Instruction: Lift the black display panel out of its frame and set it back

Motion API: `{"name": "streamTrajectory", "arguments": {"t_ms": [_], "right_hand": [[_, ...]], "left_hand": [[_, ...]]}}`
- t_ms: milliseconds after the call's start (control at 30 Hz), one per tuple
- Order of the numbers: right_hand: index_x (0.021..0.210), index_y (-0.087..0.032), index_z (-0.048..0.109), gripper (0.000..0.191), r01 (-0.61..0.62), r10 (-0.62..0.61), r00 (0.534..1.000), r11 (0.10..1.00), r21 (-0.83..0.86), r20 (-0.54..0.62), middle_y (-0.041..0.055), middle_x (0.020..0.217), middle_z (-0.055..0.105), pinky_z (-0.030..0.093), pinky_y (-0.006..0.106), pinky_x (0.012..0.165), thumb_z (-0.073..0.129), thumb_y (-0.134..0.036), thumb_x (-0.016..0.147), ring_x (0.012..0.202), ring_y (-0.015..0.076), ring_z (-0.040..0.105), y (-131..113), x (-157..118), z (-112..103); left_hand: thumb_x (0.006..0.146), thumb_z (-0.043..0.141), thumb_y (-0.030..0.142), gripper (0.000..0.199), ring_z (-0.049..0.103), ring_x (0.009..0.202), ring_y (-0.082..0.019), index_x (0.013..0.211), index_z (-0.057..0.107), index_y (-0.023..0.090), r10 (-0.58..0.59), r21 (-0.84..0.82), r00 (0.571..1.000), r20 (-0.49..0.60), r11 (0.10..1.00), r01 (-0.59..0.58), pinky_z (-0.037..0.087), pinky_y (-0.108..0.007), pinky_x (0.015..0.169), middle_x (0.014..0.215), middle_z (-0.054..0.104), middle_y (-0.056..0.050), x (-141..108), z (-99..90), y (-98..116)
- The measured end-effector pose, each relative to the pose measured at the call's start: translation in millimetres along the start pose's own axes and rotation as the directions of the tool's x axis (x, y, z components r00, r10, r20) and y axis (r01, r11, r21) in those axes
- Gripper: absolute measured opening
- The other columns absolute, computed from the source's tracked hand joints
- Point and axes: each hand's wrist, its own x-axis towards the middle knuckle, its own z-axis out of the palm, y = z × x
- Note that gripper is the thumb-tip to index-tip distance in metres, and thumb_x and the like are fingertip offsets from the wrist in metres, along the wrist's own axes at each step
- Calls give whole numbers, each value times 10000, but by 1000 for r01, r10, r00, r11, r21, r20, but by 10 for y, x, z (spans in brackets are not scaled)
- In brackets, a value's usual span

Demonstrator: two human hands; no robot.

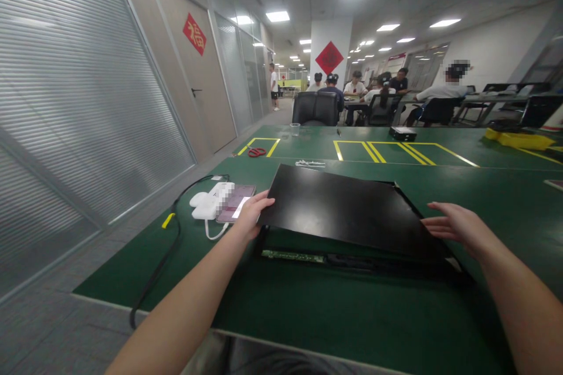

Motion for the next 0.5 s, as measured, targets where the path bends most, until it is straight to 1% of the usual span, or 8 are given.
{"name": "streamTrajectory", "arguments": {"t_ms": [133, 267, 400, 500], "right_hand": [[1179, -180, 621, 287, 13, -13, 1000, 1000, -27, -10, 105, 657, 731, 587, 267, 567, 621, -271, 907, 600, 220, 725, 20, 29, -4], [1095, -193, 632, 213, 33, -35, 999, 998, -48, -36, 102, 671, 732, 587, 261, 574, 645, -261, 893, 609, 213, 724, 25, 45, -4], [1081, -201, 653, 217, 37, -39, 999, 996, -75, -31, 100, 697, 733, 599, 282, 597, 659, -275, 877, 636, 219, 730, 65, 121, -30], [1056, -208, 667, 213, 59, -61, 998, 993, -106, -19, 98, 724, 739, 608, 296, 613, 681, -285, 857, 661, 222, 735, 141, 233, -58]], "left_hand": [[594, 820, 95, 423, 767, 755, -241, 1017, 809, 107, -12, -7, 1000, -10, 1000, 11, 579, -281, 654, 846, 817, -109, 4, 18, -27], [601, 808, 87, 385, 757, 713, -222, 984, 811, 119, -25, -28, 1000, 3, 999, 25, 577, -280, 645, 833, 815, -98, 11, 29, -59], [616, 806, 82, 376, 740, 678, -200, 990, 807, 120, -40, -18, 999, 30, 999, 41, 575, -279, 646, 848, 814, -97, 19, 24, -89], [620, 809, 80, 362, 735, 668, -194, 978, 797, 128, -52, 6, 998, 26, 999, 51, 572, -277, 634, 837, 809, -88, 28, 12, -99]]}}
